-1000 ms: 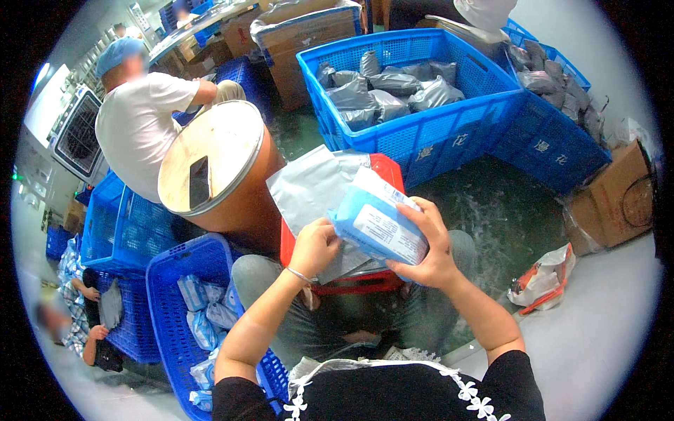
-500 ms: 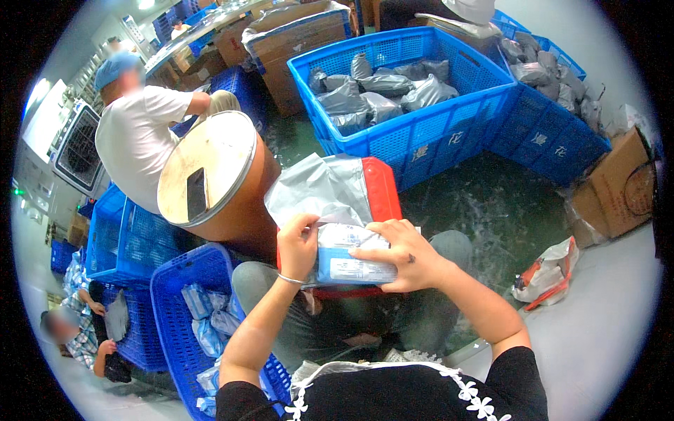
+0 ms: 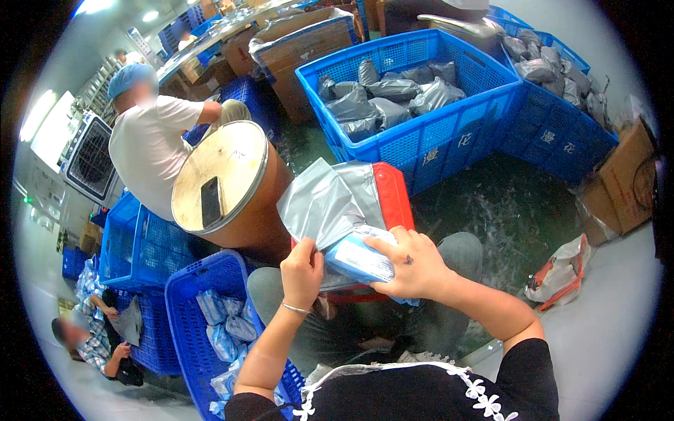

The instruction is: The person packs small packages into silver mailing bags. They take an item from a blue basket, place it into a mailing bag, and then set the filled bag aside.

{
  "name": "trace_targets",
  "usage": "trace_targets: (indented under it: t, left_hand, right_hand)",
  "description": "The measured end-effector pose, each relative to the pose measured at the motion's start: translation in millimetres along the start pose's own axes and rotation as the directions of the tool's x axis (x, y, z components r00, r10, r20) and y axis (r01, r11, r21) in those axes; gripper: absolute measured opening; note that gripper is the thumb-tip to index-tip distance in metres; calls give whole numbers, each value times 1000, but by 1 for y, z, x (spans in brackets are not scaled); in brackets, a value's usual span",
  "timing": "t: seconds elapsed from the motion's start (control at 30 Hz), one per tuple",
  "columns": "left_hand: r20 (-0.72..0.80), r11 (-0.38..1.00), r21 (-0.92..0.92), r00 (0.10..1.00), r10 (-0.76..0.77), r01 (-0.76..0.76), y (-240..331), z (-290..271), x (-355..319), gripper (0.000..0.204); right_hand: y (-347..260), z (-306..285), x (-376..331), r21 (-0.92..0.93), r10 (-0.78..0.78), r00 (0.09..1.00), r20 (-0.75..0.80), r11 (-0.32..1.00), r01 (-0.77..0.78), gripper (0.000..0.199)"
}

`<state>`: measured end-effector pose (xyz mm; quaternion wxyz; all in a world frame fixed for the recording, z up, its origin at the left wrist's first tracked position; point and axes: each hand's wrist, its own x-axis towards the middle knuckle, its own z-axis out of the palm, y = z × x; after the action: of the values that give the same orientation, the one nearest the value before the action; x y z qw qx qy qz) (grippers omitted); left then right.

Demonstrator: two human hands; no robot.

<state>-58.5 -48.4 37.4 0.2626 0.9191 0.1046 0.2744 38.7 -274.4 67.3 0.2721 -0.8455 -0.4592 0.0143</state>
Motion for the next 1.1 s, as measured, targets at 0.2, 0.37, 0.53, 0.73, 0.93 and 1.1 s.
trace_targets:
  t: [0.2,0.37,0.53,0.73,0.93,1.1]
  left_hand:
    - [-71,952,-73,954,293,-298,13,10,-13,9]
    - [-20,933,-4,933,358,-359,23,18,-25,19]
    - [-285,988,140,952,107,-69,19,33,-56,29]
    - [-97,846,-481,945,-312,230,20,43,-39,27]
    - [284,893,-421,958,-40,162,53,35,-41,25]
    - [594,459,-618,762,-260,638,46,70,-85,22]
  right_hand:
    - [-19,3,6,-43,199,980,23,979,-197,76]
    - [-23,3,7,-60,174,983,57,984,-170,83]
    - [-19,20,-10,209,176,964,-199,969,-134,67]
    - [-38,4,-22,260,76,891,-447,964,49,67]
    - [-24,0,-10,766,348,848,-399,635,99,96]
    - [-31,13,9,186,229,820,-524,971,-153,99]
